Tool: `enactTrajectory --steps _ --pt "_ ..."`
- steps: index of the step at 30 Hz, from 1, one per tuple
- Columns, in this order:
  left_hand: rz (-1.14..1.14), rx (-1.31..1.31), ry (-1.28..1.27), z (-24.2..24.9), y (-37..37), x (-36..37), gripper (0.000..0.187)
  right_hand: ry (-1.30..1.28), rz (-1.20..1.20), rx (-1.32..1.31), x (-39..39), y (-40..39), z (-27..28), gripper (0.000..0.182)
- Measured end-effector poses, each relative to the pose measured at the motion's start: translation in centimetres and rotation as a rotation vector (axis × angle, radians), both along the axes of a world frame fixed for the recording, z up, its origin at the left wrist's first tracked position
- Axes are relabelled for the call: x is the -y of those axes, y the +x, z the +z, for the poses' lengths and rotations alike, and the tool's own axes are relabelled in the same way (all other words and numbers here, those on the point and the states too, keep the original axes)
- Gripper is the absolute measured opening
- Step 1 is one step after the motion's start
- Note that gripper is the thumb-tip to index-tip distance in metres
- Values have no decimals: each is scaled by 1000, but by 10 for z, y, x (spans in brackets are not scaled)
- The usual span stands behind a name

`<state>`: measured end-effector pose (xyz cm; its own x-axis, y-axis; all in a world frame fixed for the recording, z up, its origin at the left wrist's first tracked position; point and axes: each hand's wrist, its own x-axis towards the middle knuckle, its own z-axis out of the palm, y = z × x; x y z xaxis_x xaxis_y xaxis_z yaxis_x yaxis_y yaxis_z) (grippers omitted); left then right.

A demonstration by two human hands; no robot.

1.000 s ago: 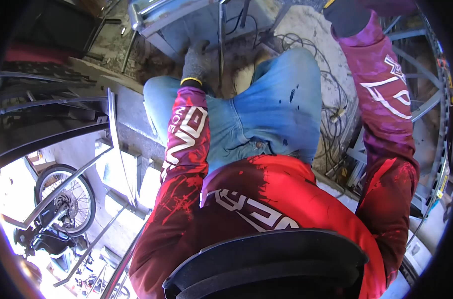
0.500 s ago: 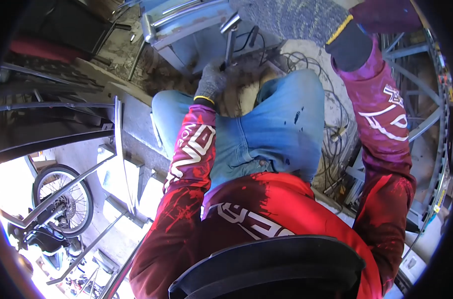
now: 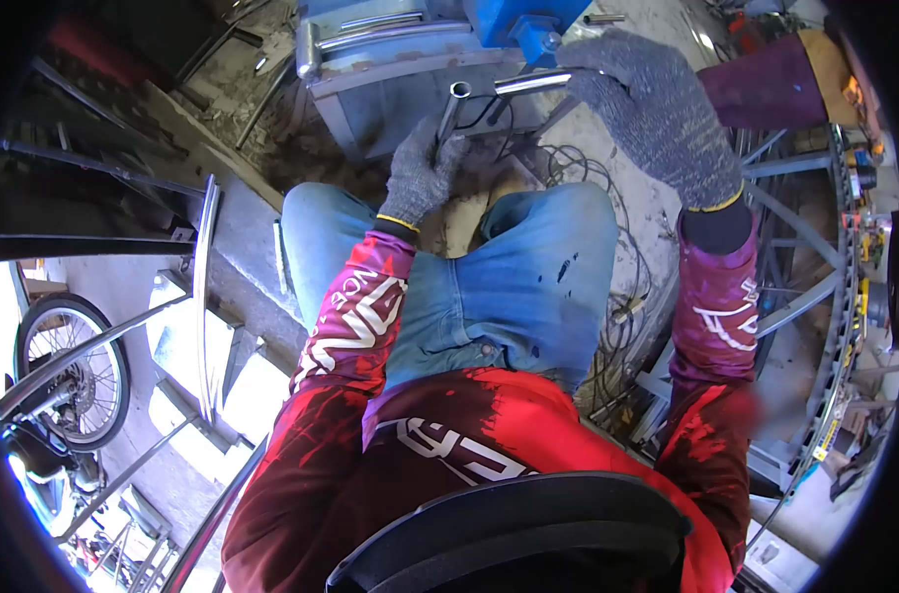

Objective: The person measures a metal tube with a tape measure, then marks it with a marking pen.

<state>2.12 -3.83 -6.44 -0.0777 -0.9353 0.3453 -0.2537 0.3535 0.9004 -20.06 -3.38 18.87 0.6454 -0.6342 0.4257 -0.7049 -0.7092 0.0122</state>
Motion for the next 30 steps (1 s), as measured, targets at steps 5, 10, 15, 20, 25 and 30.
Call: enactTrajectory --steps 5,10,15,20,25,30 --pt "20 -208 -114 19 1 -7 28 137 -45 192 -5 -7 -11 23" --pt "39 -47 -45 22 7 -7 20 386 -127 410 -9 -13 -12 23" --pt "115 71 -193 32 8 -11 24 643 -470 527 -20 -4 -10 22" --pt "211 -4 -330 44 0 -16 30 544 -274 513 -16 -7 -27 22" --pt "227 6 -312 45 -2 -18 32 486 -247 453 -20 2 -28 22" --pt "198 -16 -217 46 -4 -19 31 464 -207 449 -23 14 -25 23"
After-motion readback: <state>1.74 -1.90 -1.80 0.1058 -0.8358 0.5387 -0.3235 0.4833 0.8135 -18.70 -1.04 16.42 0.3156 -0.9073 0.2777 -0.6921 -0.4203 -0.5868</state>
